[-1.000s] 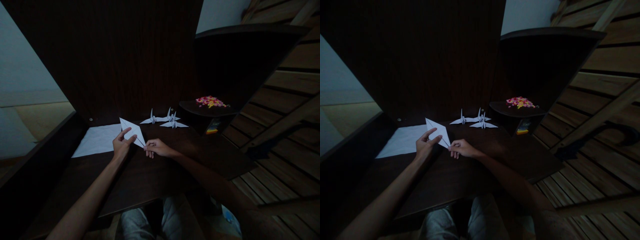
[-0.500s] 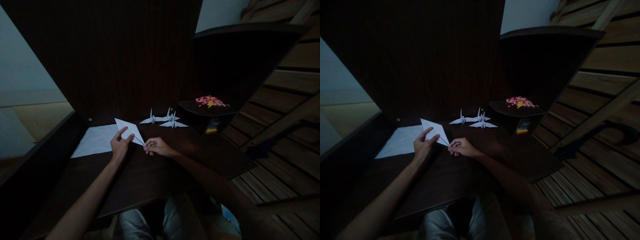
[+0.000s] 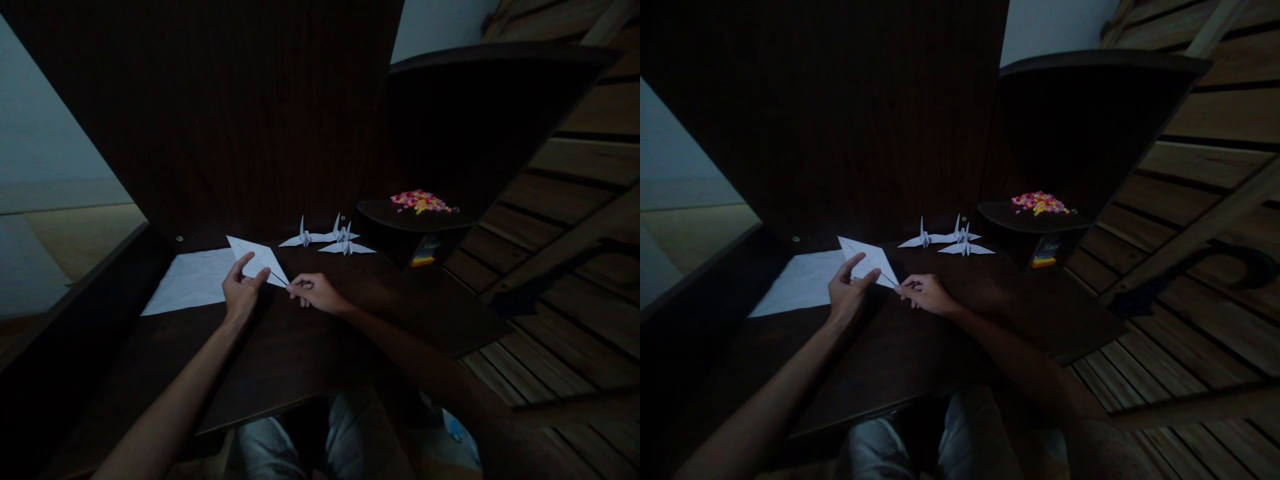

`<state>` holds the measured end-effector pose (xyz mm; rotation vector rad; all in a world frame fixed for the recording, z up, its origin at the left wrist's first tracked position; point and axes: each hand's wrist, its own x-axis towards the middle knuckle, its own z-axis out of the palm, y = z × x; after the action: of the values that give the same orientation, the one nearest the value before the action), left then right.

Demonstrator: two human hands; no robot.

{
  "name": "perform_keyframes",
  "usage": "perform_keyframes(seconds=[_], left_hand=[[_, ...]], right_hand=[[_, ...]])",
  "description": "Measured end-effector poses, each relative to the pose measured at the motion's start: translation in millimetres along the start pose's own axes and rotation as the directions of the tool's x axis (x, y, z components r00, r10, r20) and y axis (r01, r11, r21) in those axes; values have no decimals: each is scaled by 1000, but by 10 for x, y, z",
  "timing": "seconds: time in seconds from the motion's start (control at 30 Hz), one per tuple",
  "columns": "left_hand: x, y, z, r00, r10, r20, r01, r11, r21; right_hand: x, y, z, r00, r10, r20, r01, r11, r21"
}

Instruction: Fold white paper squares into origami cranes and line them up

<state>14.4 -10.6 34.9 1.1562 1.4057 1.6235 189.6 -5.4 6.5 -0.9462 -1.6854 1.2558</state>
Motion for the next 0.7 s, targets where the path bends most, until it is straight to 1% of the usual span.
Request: perform_keyframes(seconds=[0.1,0.2,0.4,0.7], left_hand=[[-6,-6,-2,1000,8,26,-8,1000,-8],[-4,-15,-6,999,10,38,-10,1000,-6],[10,-41,-3,1000,11,22,-11,1000,0],[-34,33,3,1000,-6,0,6,1000,-21]], right_hand=[[17,-15,-3,998,29,59,-33,997,71],[32,-29,-9,995,36,90,-47,991,123],[37,-47,-21,994,50,100,-67,983,171],[47,-50,-10,994,74,78,-86,981,172]])
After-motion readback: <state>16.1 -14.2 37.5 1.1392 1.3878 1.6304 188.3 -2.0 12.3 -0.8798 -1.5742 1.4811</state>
